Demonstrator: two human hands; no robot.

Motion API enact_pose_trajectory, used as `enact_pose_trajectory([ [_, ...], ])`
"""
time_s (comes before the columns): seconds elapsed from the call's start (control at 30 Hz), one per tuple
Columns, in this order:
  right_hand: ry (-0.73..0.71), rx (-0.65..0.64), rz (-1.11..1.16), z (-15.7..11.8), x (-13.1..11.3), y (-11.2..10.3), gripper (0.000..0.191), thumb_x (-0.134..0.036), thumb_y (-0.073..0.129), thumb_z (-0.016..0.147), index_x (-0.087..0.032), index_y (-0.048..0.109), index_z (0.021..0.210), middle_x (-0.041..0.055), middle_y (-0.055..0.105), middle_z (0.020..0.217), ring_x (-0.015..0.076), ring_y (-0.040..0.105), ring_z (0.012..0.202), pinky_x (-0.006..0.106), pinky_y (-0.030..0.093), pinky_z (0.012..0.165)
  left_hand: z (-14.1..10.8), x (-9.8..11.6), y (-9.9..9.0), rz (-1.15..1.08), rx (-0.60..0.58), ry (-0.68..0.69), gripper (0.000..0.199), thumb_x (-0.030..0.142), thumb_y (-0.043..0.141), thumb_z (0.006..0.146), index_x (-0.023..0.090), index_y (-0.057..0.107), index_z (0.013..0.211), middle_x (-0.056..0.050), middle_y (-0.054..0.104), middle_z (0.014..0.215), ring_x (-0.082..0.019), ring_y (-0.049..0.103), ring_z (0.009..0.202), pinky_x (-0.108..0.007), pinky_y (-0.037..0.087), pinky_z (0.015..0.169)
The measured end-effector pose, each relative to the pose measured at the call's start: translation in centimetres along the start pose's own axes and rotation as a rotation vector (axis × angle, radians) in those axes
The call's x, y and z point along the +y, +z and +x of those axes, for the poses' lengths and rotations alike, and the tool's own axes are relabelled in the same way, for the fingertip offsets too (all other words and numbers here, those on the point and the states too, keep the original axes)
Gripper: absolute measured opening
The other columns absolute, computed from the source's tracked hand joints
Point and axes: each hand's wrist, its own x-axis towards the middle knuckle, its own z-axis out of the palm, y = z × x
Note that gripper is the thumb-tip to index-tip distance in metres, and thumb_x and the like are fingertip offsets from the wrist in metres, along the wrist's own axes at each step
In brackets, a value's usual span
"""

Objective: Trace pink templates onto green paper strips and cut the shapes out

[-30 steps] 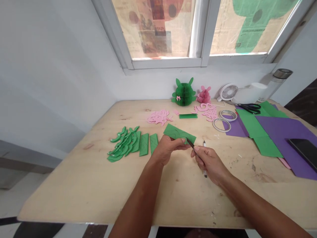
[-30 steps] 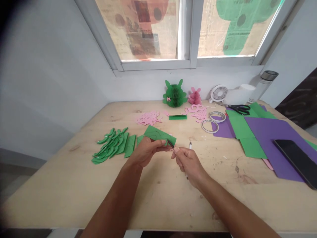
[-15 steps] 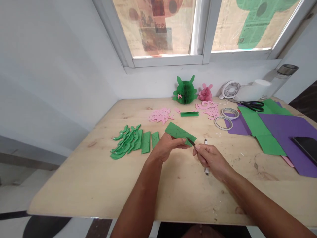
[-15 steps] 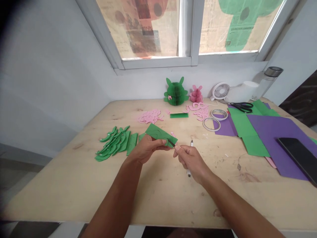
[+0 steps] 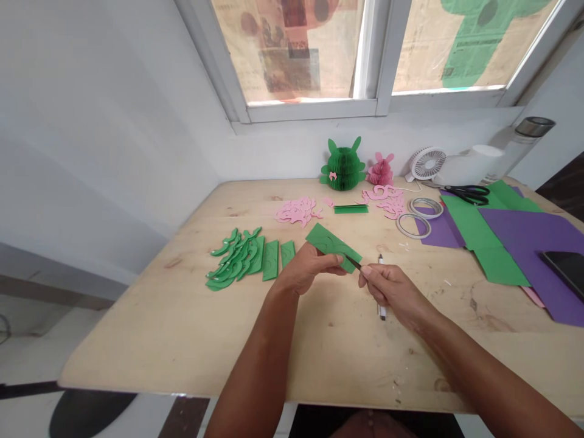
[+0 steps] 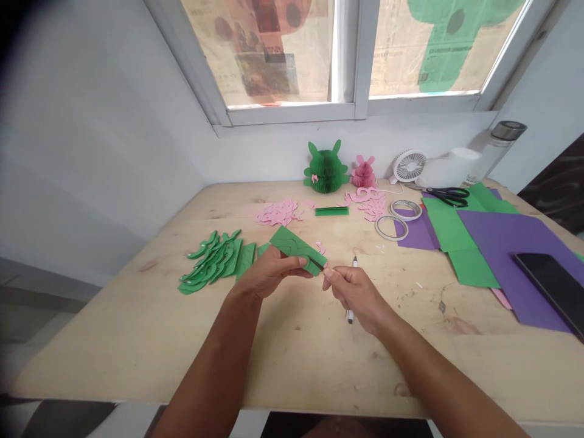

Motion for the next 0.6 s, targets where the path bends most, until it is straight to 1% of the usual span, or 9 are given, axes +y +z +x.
enact_pose_trajectory([
  [0.23,-0.017,-0.015,-0.046,-0.15,-0.16,-0.32,0.04,-0.052,0.051,0.086,-0.015,0.059,0.072,-0.008,0.029,0.046,0.006,0.019,0.043,0.023,0.012,0.041,-0.17,0.18,0.21,0.02,0.0,0.007,0.018,0.027,0.072,0.064,0.014,0.071,0.076,-0.007,0.07,0.078,-0.019,0.064,0.074,-0.033,0.056,0.07],
  [0.37,-0.015,-0.028,-0.051,-0.05,-0.12,-0.51,0.041,-0.053,0.052,0.085,-0.015,0.059,0.072,-0.008,0.029,0.046,0.006,0.019,0.043,0.023,0.012,0.041,-0.26,0.16,0.24,0.022,0.005,-0.007,0.02,0.028,0.073,0.063,0.014,0.071,0.078,-0.007,0.07,0.079,-0.019,0.064,0.075,-0.034,0.056,0.072],
  [0.53,-0.037,-0.056,0.027,-0.18,-0.46,-0.74,0.04,-0.052,0.052,0.086,-0.014,0.061,0.076,-0.0085,0.028,0.048,0.0056,0.017,0.043,0.024,0.01,0.042,-0.17,0.16,0.14,0.02,0.026,-0.029,0.022,0.028,0.075,0.062,0.012,0.069,0.076,-0.007,0.069,0.077,-0.018,0.064,0.073,-0.035,0.056,0.072],
  [0.6,-0.059,-0.04,0.069,-0.23,-0.73,-0.86,0.039,-0.051,0.052,0.086,-0.014,0.061,0.077,-0.0087,0.028,0.047,0.0056,0.017,0.043,0.024,0.01,0.042,-0.14,0.14,0.15,0.023,0.021,-0.036,0.023,0.028,0.075,0.062,0.012,0.069,0.077,-0.007,0.069,0.076,-0.018,0.064,0.072,-0.035,0.056,0.071],
])
